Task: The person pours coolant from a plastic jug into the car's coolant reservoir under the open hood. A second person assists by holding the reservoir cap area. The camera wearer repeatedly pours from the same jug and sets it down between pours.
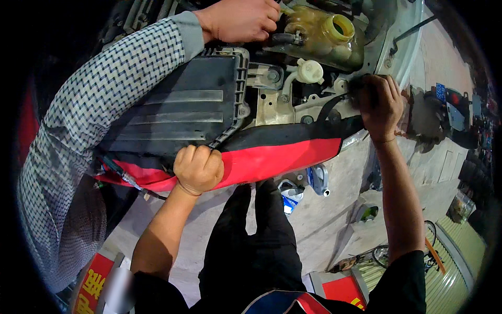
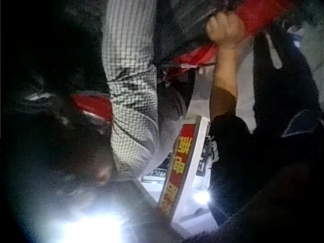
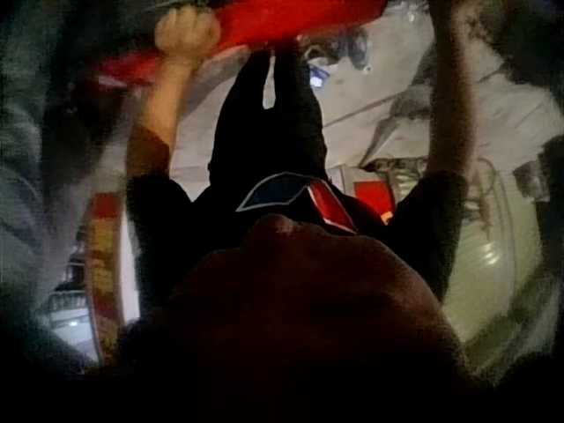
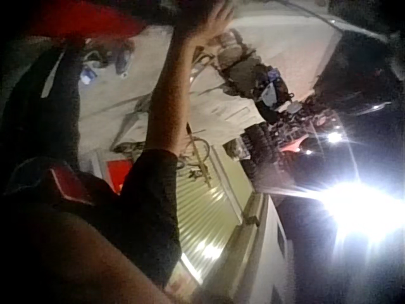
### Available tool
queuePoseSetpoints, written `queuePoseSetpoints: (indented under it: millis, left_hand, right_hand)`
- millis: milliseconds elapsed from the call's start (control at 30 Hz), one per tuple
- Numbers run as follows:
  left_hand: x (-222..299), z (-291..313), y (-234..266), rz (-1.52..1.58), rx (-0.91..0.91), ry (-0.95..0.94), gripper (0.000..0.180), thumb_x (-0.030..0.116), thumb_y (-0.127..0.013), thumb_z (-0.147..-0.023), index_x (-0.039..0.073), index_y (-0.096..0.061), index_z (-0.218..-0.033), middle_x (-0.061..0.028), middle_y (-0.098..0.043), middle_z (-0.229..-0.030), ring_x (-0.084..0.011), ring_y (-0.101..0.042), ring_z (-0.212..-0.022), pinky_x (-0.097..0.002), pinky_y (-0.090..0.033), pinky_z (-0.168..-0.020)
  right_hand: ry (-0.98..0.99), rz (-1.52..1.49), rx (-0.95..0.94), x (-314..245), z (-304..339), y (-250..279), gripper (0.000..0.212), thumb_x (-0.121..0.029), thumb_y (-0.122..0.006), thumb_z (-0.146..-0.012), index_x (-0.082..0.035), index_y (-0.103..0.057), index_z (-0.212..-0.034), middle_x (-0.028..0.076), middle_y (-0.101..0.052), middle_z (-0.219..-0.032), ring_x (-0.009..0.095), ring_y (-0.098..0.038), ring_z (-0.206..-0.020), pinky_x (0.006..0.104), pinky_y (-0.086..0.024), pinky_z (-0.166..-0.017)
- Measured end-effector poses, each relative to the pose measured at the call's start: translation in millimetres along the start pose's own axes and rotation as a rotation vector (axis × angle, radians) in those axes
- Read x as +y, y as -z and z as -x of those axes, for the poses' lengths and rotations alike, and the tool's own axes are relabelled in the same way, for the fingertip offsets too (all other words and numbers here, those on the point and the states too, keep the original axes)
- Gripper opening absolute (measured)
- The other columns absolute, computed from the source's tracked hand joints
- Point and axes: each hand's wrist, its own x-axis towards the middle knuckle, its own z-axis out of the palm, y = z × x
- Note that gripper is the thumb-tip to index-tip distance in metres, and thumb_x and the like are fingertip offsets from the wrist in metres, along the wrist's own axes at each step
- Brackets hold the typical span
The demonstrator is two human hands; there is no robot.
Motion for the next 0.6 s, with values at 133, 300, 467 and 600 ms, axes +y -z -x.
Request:
queuePoseSetpoints:
  millis: [133, 300, 467, 600]
  left_hand:
    - [0.2, -3.4, -1.2, -0.02, 0.036, -0.005, 0.007, 0.013, -0.065, -0.067, 0.011, -0.061, -0.073, -0.0036, -0.045, -0.067, -0.0225, -0.045, -0.058, -0.0351, -0.036, -0.054]
    - [0.2, -0.8, -1.8, -0.029, 0.033, -0.008, 0.008, 0.013, -0.065, -0.067, 0.011, -0.06, -0.072, -0.0035, -0.044, -0.066, -0.022, -0.045, -0.058, -0.0352, -0.035, -0.053]
    - [-0.2, 0.2, -1.1, -0.011, 0.024, -0.01, 0.011, 0.013, -0.065, -0.067, 0.01, -0.061, -0.077, -0.0058, -0.047, -0.07, -0.0244, -0.047, -0.059, -0.0371, -0.037, -0.053]
    - [0.2, 1.3, -1.3, 0.006, 0.026, -0.004, 0.012, 0.013, -0.065, -0.067, 0.009, -0.062, -0.079, -0.0068, -0.049, -0.071, -0.0256, -0.047, -0.06, -0.0381, -0.038, -0.053]
  right_hand:
    - [-0.011, 0.014, 0.026, -1.1, -0.6, -1.5, 0.014, -0.005, -0.068, -0.076, -0.007, -0.065, -0.089, 0.009, -0.063, -0.084, 0.031, -0.061, -0.081, 0.04, -0.05, -0.072]
    - [-0.017, 0.031, 0.042, -2.7, -0.3, -2.8, 0.015, -0.005, -0.069, -0.075, -0.008, -0.065, -0.088, 0.008, -0.063, -0.084, 0.031, -0.061, -0.08, 0.0396, -0.05, -0.071]
    - [-0.014, 0.013, 0.019, -5.6, -2.7, 0.3, 0.014, -0.006, -0.07, -0.075, -0.009, -0.065, -0.088, 0.008, -0.062, -0.083, 0.031, -0.06, -0.079, 0.0398, -0.049, -0.07]
    - [-0.005, 0.014, 0.025, -5.6, -2.5, 0.2, 0.013, -0.006, -0.069, -0.076, -0.009, -0.066, -0.088, 0.008, -0.062, -0.083, 0.031, -0.06, -0.079, 0.0397, -0.049, -0.07]
